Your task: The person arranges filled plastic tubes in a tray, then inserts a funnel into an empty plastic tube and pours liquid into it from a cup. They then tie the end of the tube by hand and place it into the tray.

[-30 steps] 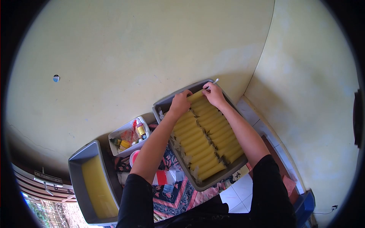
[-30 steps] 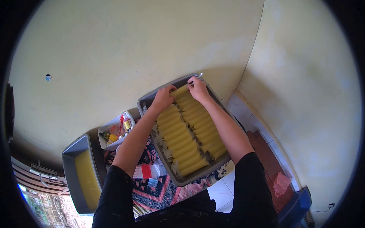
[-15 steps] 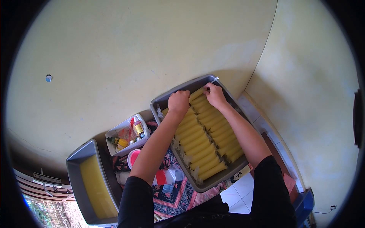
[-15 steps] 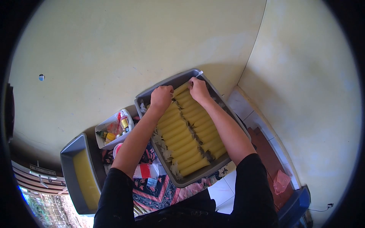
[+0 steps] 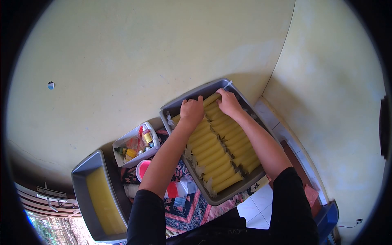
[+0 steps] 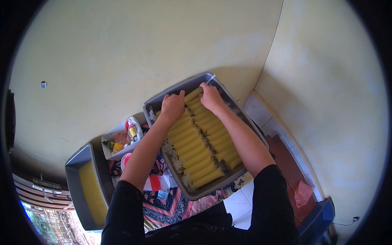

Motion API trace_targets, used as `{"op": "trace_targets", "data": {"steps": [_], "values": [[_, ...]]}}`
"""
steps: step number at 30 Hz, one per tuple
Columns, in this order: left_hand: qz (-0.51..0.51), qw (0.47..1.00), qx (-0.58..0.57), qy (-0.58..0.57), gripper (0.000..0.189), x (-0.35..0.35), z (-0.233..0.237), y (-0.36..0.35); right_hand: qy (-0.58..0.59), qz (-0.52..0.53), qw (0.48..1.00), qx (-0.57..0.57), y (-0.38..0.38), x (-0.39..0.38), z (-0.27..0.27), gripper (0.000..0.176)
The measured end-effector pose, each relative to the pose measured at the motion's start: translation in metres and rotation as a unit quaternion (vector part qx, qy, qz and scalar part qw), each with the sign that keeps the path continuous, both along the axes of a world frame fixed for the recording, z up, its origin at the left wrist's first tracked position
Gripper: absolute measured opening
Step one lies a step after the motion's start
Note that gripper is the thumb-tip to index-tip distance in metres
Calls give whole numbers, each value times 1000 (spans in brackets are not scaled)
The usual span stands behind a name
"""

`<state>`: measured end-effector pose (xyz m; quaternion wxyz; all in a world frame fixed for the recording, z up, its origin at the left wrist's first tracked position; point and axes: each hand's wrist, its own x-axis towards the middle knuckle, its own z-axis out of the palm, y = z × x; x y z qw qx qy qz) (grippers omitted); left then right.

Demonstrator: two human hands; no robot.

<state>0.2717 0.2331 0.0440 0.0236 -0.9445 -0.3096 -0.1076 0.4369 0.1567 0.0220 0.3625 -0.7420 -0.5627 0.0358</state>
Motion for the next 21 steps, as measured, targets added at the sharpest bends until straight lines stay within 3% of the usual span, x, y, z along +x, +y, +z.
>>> {"op": "trace_targets", "data": {"steps": [5, 11, 21], "values": [[-5, 999, -5, 43, 30, 0, 0, 4, 2, 3, 1000, -31, -7, -8, 13, 35], [1, 1000, -14, 5, 45, 0, -3, 1, 0, -8, 999, -40, -7, -8, 13, 39], [4, 998, -65, -3, 51, 2, -8, 4, 7, 7, 999, -45, -4, -3, 6, 45]]}}
